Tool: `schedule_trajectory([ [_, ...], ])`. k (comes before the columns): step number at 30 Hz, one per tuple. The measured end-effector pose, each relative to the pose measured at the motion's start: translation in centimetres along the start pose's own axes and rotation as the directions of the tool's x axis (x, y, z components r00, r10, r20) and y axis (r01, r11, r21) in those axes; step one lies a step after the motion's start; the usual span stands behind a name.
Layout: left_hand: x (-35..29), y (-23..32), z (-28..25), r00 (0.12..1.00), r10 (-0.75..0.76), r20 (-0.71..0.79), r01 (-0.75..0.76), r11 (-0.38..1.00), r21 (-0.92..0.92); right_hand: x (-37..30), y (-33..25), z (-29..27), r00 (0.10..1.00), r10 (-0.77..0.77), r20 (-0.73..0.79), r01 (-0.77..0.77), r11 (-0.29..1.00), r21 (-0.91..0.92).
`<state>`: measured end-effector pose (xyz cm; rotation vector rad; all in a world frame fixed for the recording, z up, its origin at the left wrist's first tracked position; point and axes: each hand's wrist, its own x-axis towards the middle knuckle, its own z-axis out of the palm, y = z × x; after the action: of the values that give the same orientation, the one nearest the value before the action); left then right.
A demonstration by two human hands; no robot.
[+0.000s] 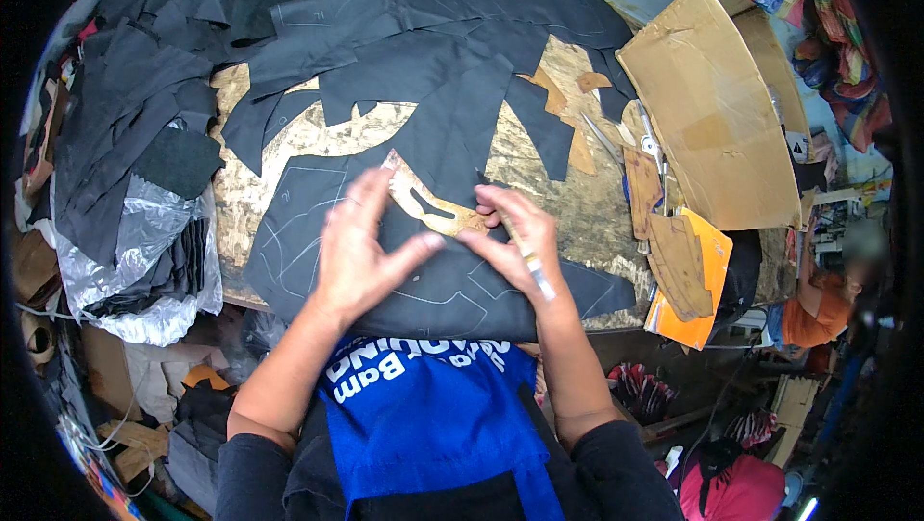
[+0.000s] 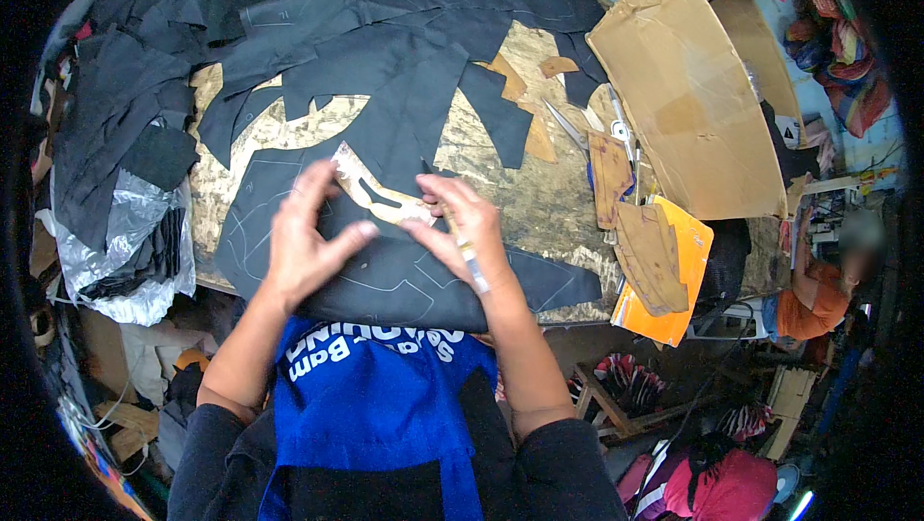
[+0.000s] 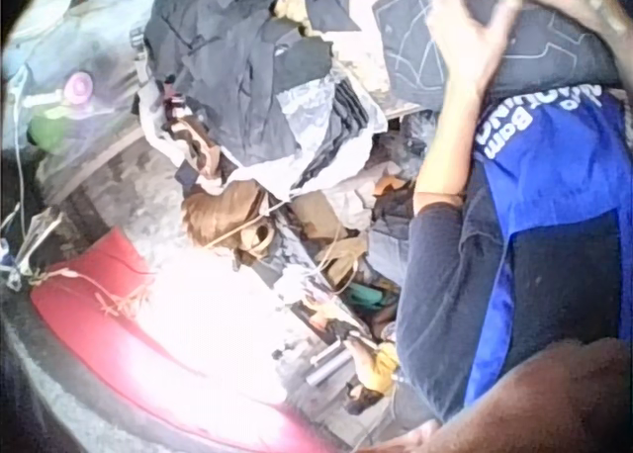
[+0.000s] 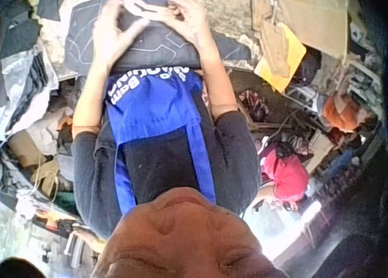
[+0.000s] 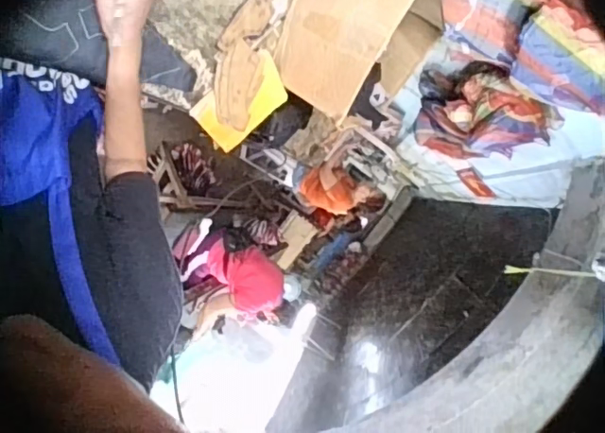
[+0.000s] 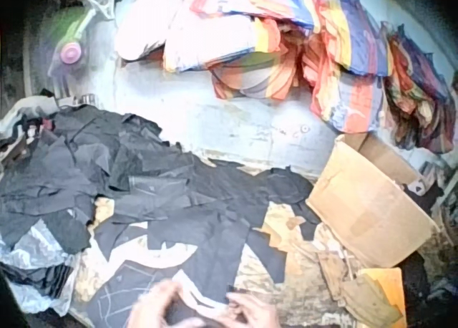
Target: The person traces patterns onto black fabric using cardboard templates and a white marker, then cuts the fabric along the traced lines with scissors. The person repeatedly positions templates, marks outlines, and cuts out multiple fabric pieces.
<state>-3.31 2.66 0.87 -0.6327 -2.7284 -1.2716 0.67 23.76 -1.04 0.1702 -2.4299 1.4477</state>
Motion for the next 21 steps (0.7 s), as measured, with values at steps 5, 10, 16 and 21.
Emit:
schedule_trajectory([
  [5, 1.4, -3.2, -1.6, 0.985, -0.165, -0.059, 0.172, 0.848, 0.502, 0.5, 0.8, -0.5, 0.986, -0.053, -0.155, -0.014, 0.916, -0.400],
  [10, 2.1, -3.0, -2.1, 0.973, -0.212, -0.091, 0.229, 0.847, 0.479, 1.0, 2.8, -2.8, 0.912, 0.013, -0.409, -0.213, 0.869, -0.447],
  [16, 7.0, -2.1, -0.9, 0.983, -0.181, 0.019, 0.152, 0.877, 0.457, 0.5, 3.4, -2.6, 0.875, 0.122, -0.469, -0.275, 0.922, -0.274],
  [21, 12.6, -1.5, 1.9, 0.952, -0.187, 0.241, 0.127, 0.961, 0.245, 0.7, 3.3, -2.7, 0.878, 0.095, -0.469, -0.239, 0.936, -0.257],
])
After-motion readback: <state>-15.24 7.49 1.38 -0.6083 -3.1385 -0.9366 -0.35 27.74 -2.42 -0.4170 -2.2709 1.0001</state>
